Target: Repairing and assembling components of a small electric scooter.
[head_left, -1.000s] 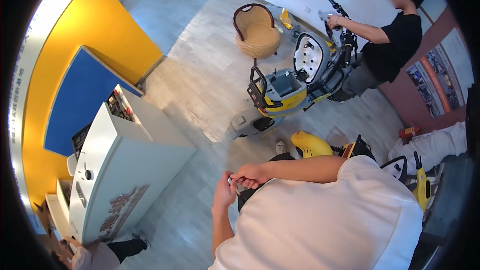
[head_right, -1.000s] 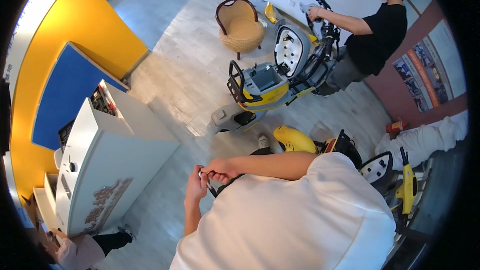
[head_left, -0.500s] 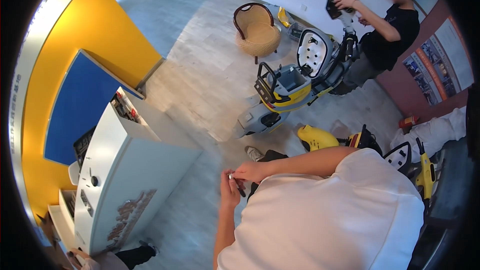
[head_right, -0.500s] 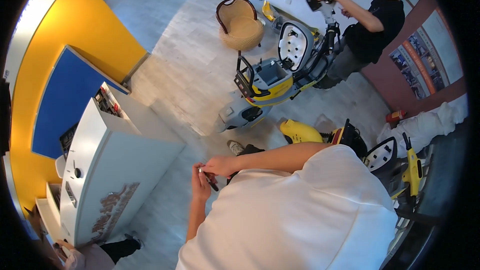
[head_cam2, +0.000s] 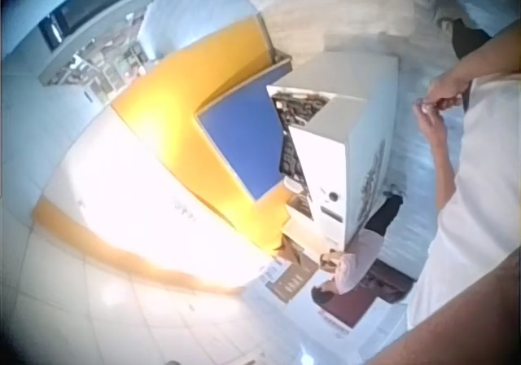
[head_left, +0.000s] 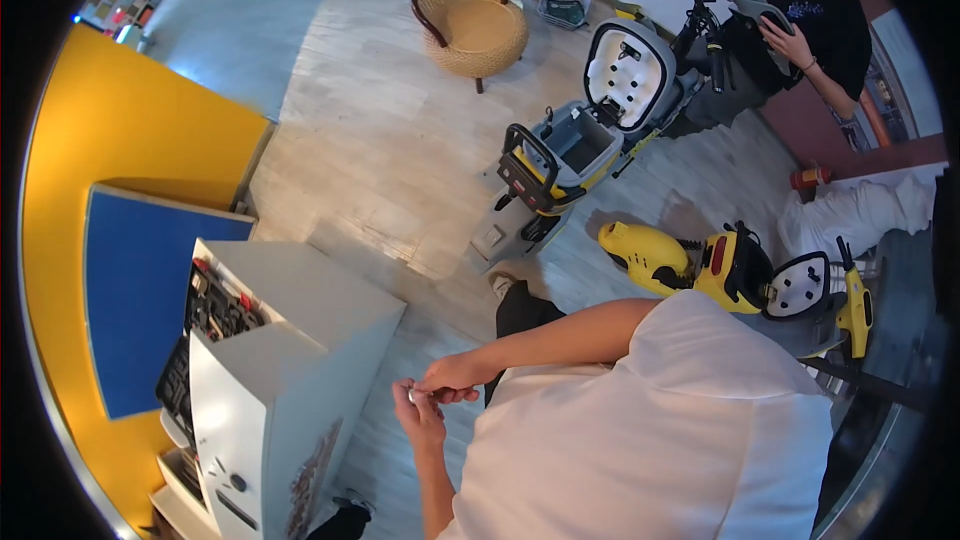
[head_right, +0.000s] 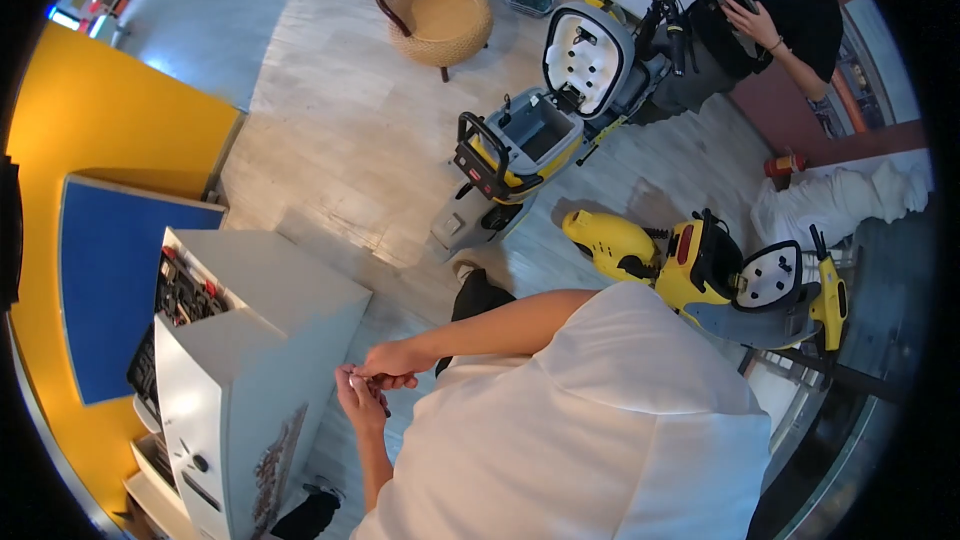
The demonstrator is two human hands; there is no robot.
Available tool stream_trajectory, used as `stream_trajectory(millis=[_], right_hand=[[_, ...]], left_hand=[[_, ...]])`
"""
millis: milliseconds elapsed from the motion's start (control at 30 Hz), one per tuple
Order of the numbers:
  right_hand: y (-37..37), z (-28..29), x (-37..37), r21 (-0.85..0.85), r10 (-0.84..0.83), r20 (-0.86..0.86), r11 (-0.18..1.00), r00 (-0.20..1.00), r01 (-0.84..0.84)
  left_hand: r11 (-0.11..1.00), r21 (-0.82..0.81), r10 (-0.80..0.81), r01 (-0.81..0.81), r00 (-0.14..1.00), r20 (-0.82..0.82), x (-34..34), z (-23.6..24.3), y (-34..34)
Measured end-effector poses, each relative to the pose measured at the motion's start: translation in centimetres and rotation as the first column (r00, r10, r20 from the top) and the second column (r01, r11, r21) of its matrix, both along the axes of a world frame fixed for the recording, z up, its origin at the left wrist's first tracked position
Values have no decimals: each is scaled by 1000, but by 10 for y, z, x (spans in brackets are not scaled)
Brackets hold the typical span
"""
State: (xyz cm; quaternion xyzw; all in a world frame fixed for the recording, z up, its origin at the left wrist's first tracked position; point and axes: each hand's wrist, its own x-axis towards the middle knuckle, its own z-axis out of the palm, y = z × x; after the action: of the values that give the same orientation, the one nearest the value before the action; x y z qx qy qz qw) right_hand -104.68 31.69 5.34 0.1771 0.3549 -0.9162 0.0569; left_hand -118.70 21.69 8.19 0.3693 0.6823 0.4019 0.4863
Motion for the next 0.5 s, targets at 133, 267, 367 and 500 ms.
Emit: stream_trajectory(millis=[133, 267, 367, 500], right_hand=[[37, 5, 13, -441, 123, -73, 886, 990, -143], [62, 0, 13, -447, 0, -73, 894, 997, -32], [82, -1, 2, -425, -177, -150, 900, 973, 99], [116, 0, -16, -422, -361, -145, 865, 921, 272]], left_hand=[[970, 32, -220, 242, 924, -312, 1, 4, 52], [899, 118, -340, 423, 840, -423, -1, 16, 105], [821, 184, -365, 541, 744, -559, -15, 18, 147], [789, 241, -373, 565, 752, -544, -29, 17, 202]])
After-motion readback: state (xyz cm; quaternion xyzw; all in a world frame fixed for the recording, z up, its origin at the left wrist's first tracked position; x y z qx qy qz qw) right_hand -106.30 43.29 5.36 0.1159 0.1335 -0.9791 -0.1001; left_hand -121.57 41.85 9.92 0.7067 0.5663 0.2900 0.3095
